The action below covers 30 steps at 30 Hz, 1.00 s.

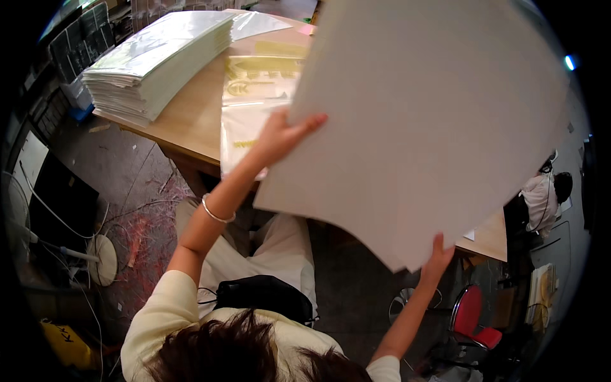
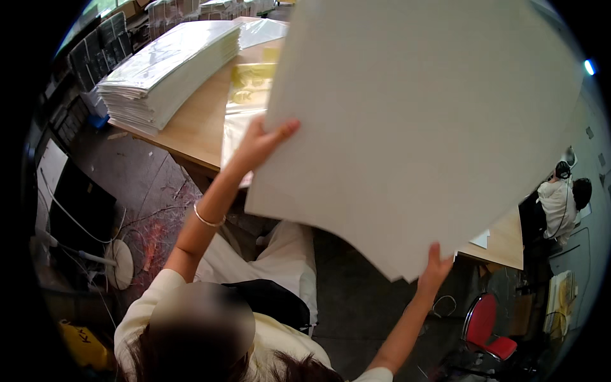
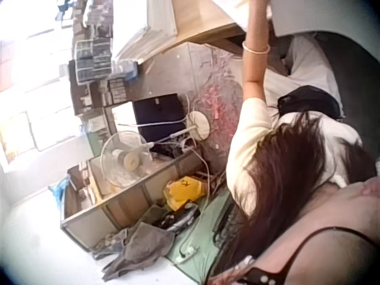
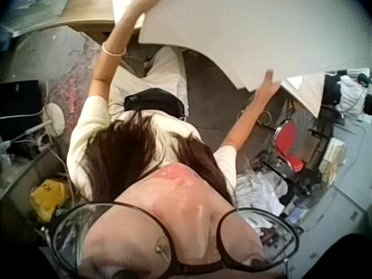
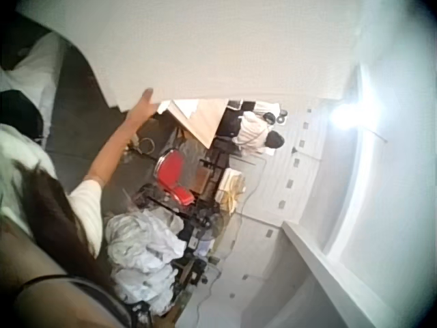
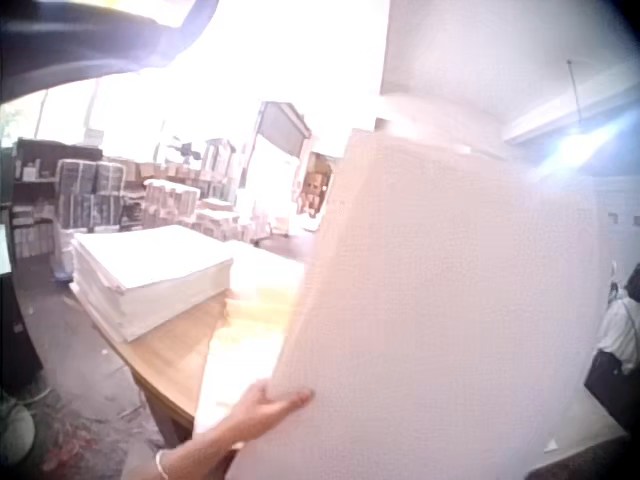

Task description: The person sits on the floor at a table and repeatedly picks up white sheets of paper, inserts them into clear plastic sleeves, and stacks the finished items. The person handles the paper and sleeves by hand, working through a pile of loose sheets.

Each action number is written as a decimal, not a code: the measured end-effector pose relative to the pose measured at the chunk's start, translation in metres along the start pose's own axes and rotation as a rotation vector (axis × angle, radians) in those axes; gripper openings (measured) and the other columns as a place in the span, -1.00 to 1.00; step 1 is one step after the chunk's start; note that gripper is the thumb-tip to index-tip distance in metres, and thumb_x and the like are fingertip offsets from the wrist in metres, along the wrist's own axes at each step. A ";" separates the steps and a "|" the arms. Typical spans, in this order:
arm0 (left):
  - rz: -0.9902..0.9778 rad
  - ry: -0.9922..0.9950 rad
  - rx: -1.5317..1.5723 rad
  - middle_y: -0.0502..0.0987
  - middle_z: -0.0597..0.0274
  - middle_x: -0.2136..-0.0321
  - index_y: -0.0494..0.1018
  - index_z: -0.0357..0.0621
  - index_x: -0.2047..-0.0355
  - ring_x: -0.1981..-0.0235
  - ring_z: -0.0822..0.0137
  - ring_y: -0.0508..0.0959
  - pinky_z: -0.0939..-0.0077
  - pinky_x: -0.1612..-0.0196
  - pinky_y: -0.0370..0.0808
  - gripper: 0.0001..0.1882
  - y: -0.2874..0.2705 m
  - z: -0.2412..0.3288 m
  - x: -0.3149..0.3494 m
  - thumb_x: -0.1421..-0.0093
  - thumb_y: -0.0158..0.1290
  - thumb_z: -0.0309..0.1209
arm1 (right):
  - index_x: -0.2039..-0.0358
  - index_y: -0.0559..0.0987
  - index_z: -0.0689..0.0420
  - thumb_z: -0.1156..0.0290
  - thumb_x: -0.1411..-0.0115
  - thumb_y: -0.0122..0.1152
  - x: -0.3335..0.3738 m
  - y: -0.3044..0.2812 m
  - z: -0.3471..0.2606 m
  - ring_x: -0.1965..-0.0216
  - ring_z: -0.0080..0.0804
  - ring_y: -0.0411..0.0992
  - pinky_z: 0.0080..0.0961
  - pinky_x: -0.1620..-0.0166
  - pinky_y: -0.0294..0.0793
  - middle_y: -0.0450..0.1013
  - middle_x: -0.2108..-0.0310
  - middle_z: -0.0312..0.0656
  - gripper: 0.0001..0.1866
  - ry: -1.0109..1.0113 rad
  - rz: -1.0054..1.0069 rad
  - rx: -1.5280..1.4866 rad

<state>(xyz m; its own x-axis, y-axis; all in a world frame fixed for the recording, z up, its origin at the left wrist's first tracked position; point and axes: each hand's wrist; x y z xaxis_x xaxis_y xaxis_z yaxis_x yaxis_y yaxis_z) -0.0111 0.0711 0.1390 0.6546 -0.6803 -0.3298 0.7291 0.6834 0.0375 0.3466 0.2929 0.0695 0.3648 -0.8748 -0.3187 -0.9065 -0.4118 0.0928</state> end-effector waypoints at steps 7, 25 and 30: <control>0.181 0.200 -0.140 0.57 0.18 0.44 0.49 -0.38 0.27 0.42 0.44 0.55 0.56 0.38 0.49 -0.62 -0.083 -0.008 -0.029 -0.17 0.11 -0.21 | -0.02 0.36 0.33 0.22 -0.15 0.25 -0.091 0.128 0.020 0.05 -0.39 0.33 -0.45 -0.04 0.30 0.38 0.07 -0.16 -0.45 0.068 -0.293 -0.206; 0.064 0.327 0.116 0.51 0.26 0.34 0.44 -0.30 0.20 0.24 0.49 0.45 0.64 0.19 0.35 -0.49 -0.181 -0.074 -0.043 -0.23 -0.10 -0.02 | 0.05 0.44 0.29 0.03 -0.01 0.35 -0.120 0.151 0.044 0.08 -0.41 0.38 -0.45 -0.05 0.30 0.46 0.14 -0.18 -0.34 -0.113 -0.456 -0.157; 0.203 0.302 0.137 0.49 0.32 0.43 0.47 -0.29 0.33 0.38 0.56 0.43 0.67 0.34 0.34 -0.44 -0.133 -0.046 -0.049 -0.26 -0.13 0.07 | 0.15 0.47 0.28 0.13 -0.07 0.31 -0.132 0.151 0.023 0.18 -0.54 0.40 -0.56 0.07 0.37 0.48 0.24 -0.27 -0.50 -0.103 -0.494 -0.184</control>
<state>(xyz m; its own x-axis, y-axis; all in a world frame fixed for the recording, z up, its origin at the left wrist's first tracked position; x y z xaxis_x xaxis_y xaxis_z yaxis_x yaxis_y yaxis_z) -0.1490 0.0257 0.1064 0.7148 -0.4119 -0.5652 0.6239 0.7407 0.2493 0.1571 0.3521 0.1042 0.7076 -0.5394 -0.4564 -0.5764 -0.8143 0.0688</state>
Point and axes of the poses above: each hand's wrist, its own x-axis away from the middle knuckle, its own y-axis out of the palm, z = x × y
